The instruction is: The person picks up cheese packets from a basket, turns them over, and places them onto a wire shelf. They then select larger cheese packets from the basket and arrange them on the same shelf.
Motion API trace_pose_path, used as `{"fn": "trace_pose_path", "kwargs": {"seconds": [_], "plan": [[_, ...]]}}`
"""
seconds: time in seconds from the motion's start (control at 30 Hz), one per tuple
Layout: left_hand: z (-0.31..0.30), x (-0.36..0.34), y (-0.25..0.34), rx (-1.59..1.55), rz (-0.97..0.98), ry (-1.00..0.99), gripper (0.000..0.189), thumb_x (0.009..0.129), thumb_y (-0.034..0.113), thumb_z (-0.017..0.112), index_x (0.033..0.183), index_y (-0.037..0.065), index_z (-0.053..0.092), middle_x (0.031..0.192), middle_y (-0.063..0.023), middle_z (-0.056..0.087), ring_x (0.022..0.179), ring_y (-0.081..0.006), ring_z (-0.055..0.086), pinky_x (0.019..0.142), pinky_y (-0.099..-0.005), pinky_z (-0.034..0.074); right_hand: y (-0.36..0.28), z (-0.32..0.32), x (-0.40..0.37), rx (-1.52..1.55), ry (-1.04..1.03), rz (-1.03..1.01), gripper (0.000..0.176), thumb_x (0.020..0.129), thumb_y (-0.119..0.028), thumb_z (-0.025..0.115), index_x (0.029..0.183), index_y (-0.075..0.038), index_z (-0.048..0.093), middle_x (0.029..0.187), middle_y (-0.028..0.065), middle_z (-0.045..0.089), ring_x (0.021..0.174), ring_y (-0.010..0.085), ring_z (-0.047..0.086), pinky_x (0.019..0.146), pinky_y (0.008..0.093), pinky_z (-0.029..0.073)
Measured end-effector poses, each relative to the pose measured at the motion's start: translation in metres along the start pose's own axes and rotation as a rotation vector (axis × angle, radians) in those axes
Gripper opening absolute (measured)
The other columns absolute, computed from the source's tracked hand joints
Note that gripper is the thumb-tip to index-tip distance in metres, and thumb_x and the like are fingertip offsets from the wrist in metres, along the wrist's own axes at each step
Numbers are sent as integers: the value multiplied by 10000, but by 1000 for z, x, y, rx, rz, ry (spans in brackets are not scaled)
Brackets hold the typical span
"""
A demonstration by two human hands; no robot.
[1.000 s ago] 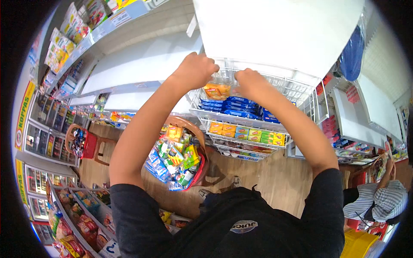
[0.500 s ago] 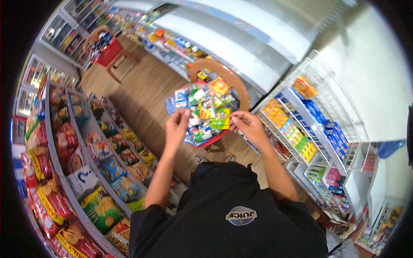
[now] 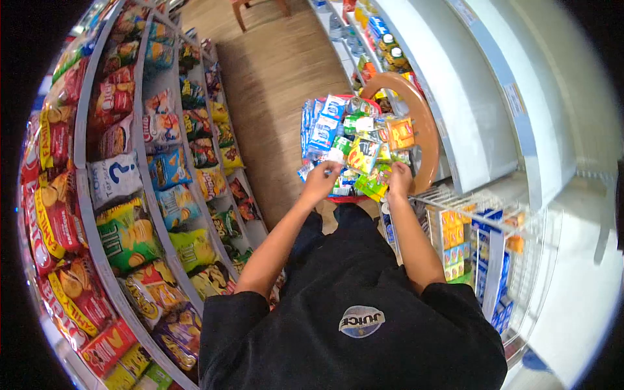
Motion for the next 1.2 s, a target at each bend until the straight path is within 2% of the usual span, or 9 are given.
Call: {"fn": "trace_pose_path", "kwargs": {"seconds": [0.17,0.4,0.6,0.7,0.77,0.87,1.03,1.13,1.2], "plan": [[40,81,47,61,216,52,270,892,198,675,1077,6,633,1082,-175,658,965,-300,660,819,-379,520,-2,1,53,60,98,-27,407,972,-225,588,1287,-7,450,1149,127,553,884,228,614,624,319,545],[127,169,84,490,486,-85,463,832,168,682,1256,45,545,1250,-179,573,1172,-369,545,963,-479,462,-13,9,79,72,153,97,402,998,-263,544,1322,-38,467,1054,66,603,838,170,590,624,334,531],[155,186,87,726,300,-149,489,851,292,667,1297,116,575,1249,-153,568,1089,-394,547,944,-539,443,-16,8,78,254,155,211,296,1006,-277,543,1250,-110,533,997,7,611,824,146,581,643,344,493],[153,190,78,498,427,-5,357,846,250,704,1155,77,659,1150,-151,645,1000,-367,623,862,-474,499,-18,7,75,291,181,191,283,1006,-288,542,1228,-111,548,986,8,621,780,131,584,593,313,486],[144,189,76,258,337,-96,334,844,229,713,1130,63,666,1114,-177,652,975,-358,644,842,-435,518,-17,5,69,331,223,177,270,1005,-287,544,1201,-103,567,975,9,629,731,110,586,541,281,487],[127,177,73,10,214,-163,325,856,180,730,1140,45,646,1010,-196,679,877,-279,687,776,-345,550,-33,10,53,400,66,106,298,1026,-339,490,1232,-128,533,1080,7,601,897,155,588,661,335,478],[92,119,75,-663,-202,-222,462,1025,409,482,1256,19,571,1035,-105,674,888,-148,645,794,-312,533,-53,25,30,459,-114,-119,334,1042,-354,457,1236,-90,521,1171,34,588,980,157,602,743,335,492],[68,88,75,-617,-295,-197,616,1044,503,337,1268,-38,529,1143,-139,647,982,-189,653,844,-329,536,-63,31,14,329,-200,-218,330,1053,-314,447,1210,-37,534,1113,51,584,944,139,585,834,302,477],[58,74,71,-625,-237,-173,636,1047,501,320,1263,-64,516,1182,-147,633,1032,-200,641,897,-340,521,-79,34,-1,-47,-227,-403,302,1057,-265,434,1117,-5,574,1028,48,594,975,126,535,897,301,438]]}}
Point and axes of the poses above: each hand's wrist, its own x-axis towards the middle knuckle, its own z-axis out of the palm, y = z × x, the point moved 3 cm from there along x, towards the middle knuckle
